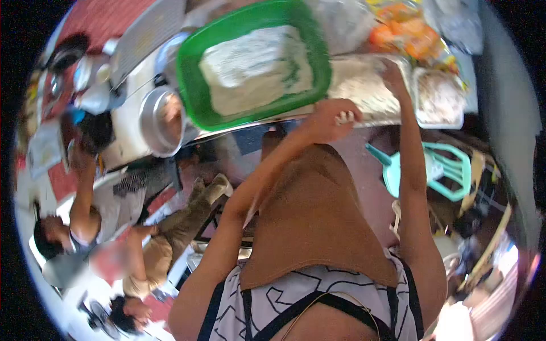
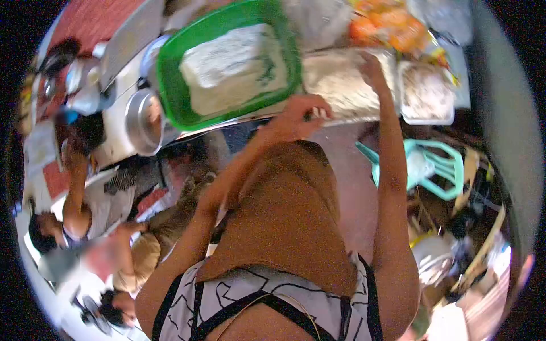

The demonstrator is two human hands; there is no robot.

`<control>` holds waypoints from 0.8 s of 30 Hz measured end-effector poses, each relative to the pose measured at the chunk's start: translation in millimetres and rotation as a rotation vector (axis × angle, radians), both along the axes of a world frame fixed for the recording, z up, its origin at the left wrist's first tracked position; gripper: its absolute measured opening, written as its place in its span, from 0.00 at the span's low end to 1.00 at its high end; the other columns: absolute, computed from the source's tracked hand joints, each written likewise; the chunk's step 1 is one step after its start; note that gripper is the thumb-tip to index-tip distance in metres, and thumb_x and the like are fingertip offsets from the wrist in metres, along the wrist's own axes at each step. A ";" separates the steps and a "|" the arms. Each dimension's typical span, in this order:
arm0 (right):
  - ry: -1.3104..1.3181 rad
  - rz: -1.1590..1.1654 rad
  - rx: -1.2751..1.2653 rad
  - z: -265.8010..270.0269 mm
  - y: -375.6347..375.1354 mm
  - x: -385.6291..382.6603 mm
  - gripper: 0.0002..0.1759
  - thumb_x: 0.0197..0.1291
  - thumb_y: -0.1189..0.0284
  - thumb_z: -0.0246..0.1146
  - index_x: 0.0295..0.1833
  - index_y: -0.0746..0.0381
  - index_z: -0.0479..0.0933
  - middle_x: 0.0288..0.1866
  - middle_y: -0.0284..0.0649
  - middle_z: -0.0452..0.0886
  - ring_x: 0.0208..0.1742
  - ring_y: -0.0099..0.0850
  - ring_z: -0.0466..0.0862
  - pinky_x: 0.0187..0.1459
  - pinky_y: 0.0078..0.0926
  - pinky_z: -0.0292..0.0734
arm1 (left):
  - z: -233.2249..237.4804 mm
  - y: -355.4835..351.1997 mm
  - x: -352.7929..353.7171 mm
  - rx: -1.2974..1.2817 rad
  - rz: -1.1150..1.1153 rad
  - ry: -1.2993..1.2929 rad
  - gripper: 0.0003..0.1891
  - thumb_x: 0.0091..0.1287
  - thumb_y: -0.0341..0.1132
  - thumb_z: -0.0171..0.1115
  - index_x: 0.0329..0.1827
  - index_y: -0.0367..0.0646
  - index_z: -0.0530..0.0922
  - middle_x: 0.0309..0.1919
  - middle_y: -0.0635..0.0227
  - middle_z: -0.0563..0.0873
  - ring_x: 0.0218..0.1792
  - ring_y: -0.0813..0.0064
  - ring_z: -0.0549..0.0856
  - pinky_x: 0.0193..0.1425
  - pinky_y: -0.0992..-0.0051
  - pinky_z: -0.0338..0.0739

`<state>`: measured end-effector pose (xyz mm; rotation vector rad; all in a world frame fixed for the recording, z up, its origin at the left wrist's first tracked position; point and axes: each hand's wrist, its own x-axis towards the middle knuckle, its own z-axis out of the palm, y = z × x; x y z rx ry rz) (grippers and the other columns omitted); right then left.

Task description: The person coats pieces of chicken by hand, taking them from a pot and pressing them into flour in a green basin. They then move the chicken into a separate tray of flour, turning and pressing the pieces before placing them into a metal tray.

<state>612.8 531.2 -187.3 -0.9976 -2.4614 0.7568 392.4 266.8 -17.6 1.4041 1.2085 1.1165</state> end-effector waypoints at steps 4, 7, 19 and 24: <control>0.024 -0.201 -0.476 -24.5 6.7 26.7 0.26 0.56 0.69 0.66 0.62 0.64 0.77 0.55 0.54 0.84 0.55 0.49 0.83 0.59 0.39 0.76 | 7.9 -5.3 -4.5 -0.027 -0.051 -0.031 0.07 0.61 0.25 0.62 0.40 0.41 0.84 0.36 0.68 0.85 0.36 0.77 0.81 0.41 0.75 0.76; -0.066 -0.224 -0.277 15.2 -19.7 12.8 0.26 0.56 0.69 0.66 0.61 0.65 0.78 0.55 0.54 0.84 0.55 0.46 0.84 0.58 0.36 0.77 | 13.0 -8.3 -11.2 -0.026 -0.052 -0.023 0.06 0.64 0.25 0.61 0.41 0.40 0.84 0.36 0.69 0.85 0.36 0.77 0.81 0.43 0.76 0.75; -0.111 -0.246 -0.109 3.6 -67.5 -7.1 0.19 0.59 0.70 0.66 0.55 0.65 0.79 0.54 0.54 0.83 0.57 0.52 0.81 0.60 0.42 0.77 | 9.6 -29.8 -23.7 -0.033 0.020 0.028 0.07 0.64 0.25 0.62 0.44 0.41 0.83 0.39 0.69 0.86 0.40 0.78 0.82 0.46 0.75 0.76; -0.326 -0.071 0.171 -6.0 -130.7 -53.1 0.22 0.64 0.66 0.60 0.61 0.64 0.75 0.67 0.56 0.72 0.68 0.55 0.71 0.70 0.50 0.66 | 18.5 -32.8 -30.2 -0.070 0.031 -0.100 0.07 0.64 0.24 0.61 0.43 0.39 0.83 0.38 0.68 0.84 0.41 0.77 0.82 0.47 0.77 0.76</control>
